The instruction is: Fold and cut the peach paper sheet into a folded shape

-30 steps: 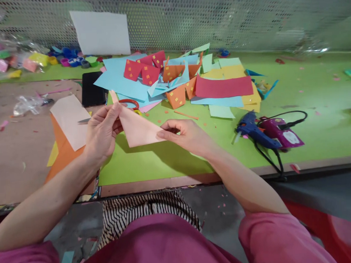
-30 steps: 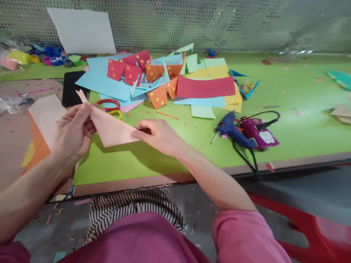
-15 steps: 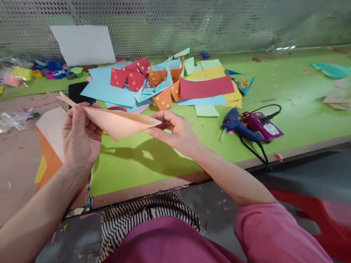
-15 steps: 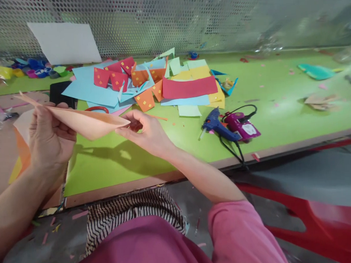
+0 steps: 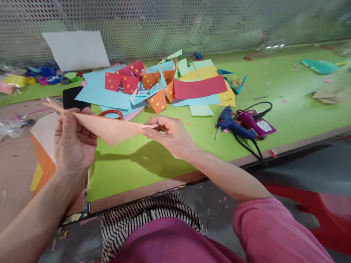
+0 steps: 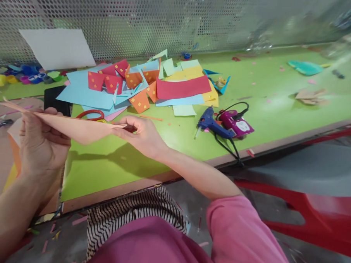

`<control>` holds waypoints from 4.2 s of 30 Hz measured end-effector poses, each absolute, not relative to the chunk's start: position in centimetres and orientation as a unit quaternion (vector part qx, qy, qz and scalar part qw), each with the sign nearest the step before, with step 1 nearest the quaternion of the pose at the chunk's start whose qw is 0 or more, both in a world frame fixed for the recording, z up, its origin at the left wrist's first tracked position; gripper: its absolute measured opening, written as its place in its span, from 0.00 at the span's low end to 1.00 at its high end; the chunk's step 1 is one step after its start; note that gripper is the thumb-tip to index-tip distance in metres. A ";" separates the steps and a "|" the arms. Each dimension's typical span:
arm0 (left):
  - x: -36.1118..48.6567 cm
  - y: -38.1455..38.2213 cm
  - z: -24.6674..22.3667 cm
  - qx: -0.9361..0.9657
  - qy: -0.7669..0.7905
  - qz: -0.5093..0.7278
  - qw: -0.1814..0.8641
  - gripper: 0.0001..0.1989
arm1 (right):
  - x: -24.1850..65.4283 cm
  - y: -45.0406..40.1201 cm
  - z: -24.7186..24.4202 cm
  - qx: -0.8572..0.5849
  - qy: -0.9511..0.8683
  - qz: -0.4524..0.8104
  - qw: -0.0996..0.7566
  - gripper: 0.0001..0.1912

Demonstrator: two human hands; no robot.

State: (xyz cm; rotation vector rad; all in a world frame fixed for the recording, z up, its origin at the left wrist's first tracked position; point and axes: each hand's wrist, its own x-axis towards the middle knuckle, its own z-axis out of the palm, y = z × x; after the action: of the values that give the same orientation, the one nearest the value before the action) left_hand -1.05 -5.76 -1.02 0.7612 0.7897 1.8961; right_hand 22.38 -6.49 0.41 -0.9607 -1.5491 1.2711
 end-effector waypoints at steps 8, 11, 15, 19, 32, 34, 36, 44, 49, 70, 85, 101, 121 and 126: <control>-1.2 -5.5 -0.2 0.286 0.340 0.779 0.443 0.12 | 22.8 -6.3 0.4 -0.371 -0.626 0.534 0.431 0.18; -1.7 -5.1 -0.5 0.284 0.362 0.765 0.451 0.11 | 22.9 -6.2 0.6 -0.348 -0.631 0.549 0.423 0.14; -1.7 -5.1 -0.6 0.274 0.380 0.713 0.522 0.13 | 22.9 -5.8 0.4 -0.363 -0.614 0.550 0.434 0.12; -1.1 -5.8 -0.5 0.316 0.361 0.624 0.617 0.37 | 22.9 -5.0 0.1 -0.403 -0.568 0.543 0.470 0.12; 8.4 -10.6 -0.5 0.282 0.281 0.683 0.612 0.17 | 20.5 -7.6 1.6 -0.347 -0.484 0.599 0.535 0.16; 10.0 -10.8 -0.2 0.261 0.258 0.713 0.598 0.15 | 20.2 -8.6 1.7 -0.338 -0.482 0.602 0.539 0.16; 10.8 -11.1 -0.2 0.254 0.248 0.727 0.588 0.14 | 20.1 -9.5 1.6 -0.336 -0.485 0.600 0.541 0.16; 10.4 -13.4 -0.4 0.204 0.246 0.729 0.605 0.17 | 20.6 -12.6 0.8 -0.361 -0.480 0.573 0.557 0.17; 8.0 -15.4 0.0 0.142 0.246 0.751 0.597 0.21 | 21.1 -14.7 1.0 -0.356 -0.472 0.573 0.567 0.15; 3.3 -16.5 -1.0 0.231 0.266 0.728 0.588 0.20 | 22.7 -16.4 3.2 -0.399 -0.568 0.501 0.518 0.25; 0.2 -16.0 -2.5 0.415 0.248 0.500 0.719 0.27 | 22.0 -16.2 2.9 -0.370 -0.646 0.571 0.346 0.23; -4.4 -11.8 -0.5 0.416 0.468 0.351 0.696 0.34 | 22.6 -13.5 -0.4 -0.452 -0.657 0.454 0.397 0.16; -3.6 -9.0 -1.5 0.679 0.495 0.193 0.507 0.33 | 14.6 -5.3 5.1 -0.452 -0.889 -0.067 0.041 0.18; -4.5 -9.3 -1.8 0.680 0.469 0.204 0.526 0.32 | 8.5 -1.1 2.9 -0.406 -0.907 -0.054 -0.096 0.21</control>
State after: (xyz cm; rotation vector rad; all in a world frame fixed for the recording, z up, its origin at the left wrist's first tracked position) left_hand -4.45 -9.30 -1.79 1.6253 1.1226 0.4882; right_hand 8.45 -1.06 2.91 -1.3610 -3.0374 -0.1805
